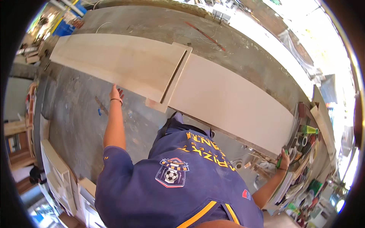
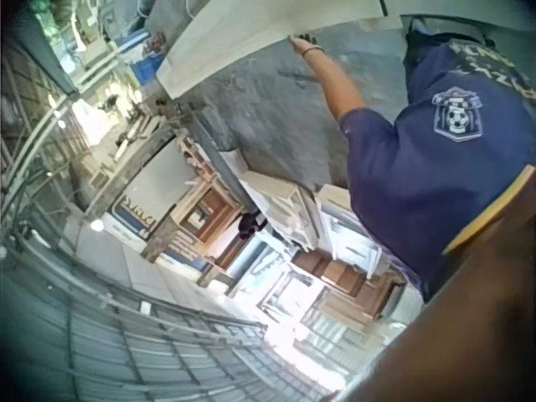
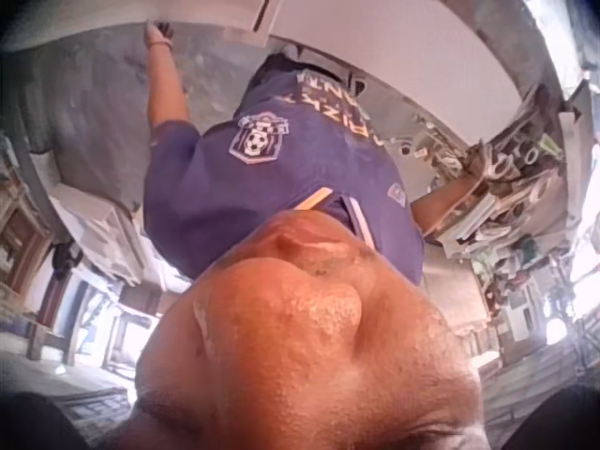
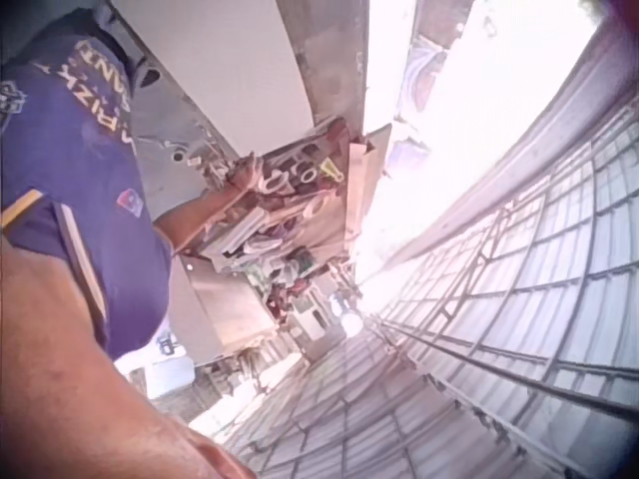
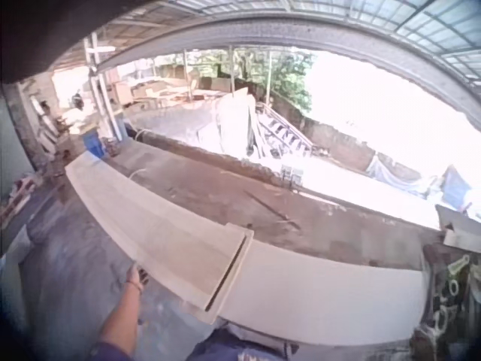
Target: The person cuts a piece of wood veneer using a utility knife while it is placed on a large panel, then picks up the cut piece and carries it across the workshop.
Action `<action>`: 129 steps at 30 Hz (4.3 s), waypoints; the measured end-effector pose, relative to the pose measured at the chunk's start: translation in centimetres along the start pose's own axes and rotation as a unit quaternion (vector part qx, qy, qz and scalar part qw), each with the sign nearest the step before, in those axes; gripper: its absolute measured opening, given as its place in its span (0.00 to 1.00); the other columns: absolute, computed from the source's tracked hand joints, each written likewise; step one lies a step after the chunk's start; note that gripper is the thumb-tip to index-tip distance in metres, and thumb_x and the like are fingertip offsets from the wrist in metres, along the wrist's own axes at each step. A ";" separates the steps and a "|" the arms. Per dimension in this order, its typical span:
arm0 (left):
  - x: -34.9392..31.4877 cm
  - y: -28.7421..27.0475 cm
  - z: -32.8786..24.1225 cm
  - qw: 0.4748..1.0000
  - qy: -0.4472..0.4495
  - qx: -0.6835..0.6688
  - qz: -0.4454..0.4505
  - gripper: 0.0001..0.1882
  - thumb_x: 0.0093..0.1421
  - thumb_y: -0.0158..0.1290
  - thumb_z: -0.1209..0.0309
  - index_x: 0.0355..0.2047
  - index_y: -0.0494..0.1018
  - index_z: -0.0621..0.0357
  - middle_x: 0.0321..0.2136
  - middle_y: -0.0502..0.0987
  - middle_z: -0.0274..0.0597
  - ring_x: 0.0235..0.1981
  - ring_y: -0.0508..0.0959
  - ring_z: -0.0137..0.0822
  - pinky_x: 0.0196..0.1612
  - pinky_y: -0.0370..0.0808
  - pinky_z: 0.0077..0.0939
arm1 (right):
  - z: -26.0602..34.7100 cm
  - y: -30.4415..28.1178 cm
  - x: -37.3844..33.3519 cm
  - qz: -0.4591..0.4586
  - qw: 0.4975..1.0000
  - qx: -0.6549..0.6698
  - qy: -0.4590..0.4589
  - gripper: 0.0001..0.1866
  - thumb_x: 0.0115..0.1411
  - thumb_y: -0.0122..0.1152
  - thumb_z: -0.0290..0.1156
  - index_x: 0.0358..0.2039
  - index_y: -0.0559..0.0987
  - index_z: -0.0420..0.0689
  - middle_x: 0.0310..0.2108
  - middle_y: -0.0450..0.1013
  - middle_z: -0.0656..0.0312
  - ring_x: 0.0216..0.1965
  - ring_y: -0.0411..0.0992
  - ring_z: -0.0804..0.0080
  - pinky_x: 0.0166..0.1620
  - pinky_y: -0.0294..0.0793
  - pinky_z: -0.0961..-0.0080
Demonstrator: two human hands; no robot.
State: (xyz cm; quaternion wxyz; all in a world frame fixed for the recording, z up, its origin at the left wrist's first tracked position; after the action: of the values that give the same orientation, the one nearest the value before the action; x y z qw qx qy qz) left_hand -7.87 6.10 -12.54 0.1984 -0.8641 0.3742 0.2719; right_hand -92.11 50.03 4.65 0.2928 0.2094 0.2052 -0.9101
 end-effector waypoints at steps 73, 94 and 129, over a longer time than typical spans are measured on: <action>5.1 2.2 -9.1 0.933 -0.062 -0.252 0.250 0.18 0.66 0.36 0.61 0.49 0.65 0.59 0.48 0.71 0.43 0.46 0.73 0.39 0.49 0.72 0.37 | 12.5 39.6 10.0 -0.024 0.942 0.237 -0.236 0.10 0.50 0.60 0.24 0.30 0.68 0.45 0.21 0.65 0.65 0.20 0.66 0.71 0.23 0.74 0.71; 0.3 4.3 -6.3 0.949 -0.125 -0.229 0.176 0.26 0.66 0.32 0.50 0.54 0.63 0.55 0.49 0.72 0.41 0.50 0.72 0.39 0.51 0.69 0.41 | 8.4 54.0 6.0 0.072 0.976 0.008 -0.207 0.12 0.50 0.63 0.32 0.31 0.69 0.46 0.26 0.68 0.67 0.25 0.66 0.80 0.21 0.61 0.85; 10.6 -2.2 -9.8 0.925 -0.143 -0.286 0.207 0.24 0.61 0.43 0.46 0.47 0.69 0.51 0.39 0.77 0.36 0.40 0.78 0.34 0.37 0.76 0.29 | -2.9 56.9 -4.9 0.043 0.993 -0.010 -0.110 0.09 0.49 0.61 0.27 0.27 0.69 0.44 0.21 0.65 0.66 0.22 0.65 0.74 0.24 0.65 0.76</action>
State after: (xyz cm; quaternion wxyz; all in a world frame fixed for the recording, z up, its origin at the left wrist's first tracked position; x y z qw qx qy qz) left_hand 3.00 -3.54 -11.21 -0.0663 -0.7391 0.4191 0.5232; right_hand -52.43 11.30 -9.58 0.3547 0.1142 0.1713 -0.9120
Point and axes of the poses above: each hand's wrist, its own x-axis towards the middle knuckle, its own y-axis out of the palm, z = x × y, the point moved 6 cm from there along x, towards the middle knuckle
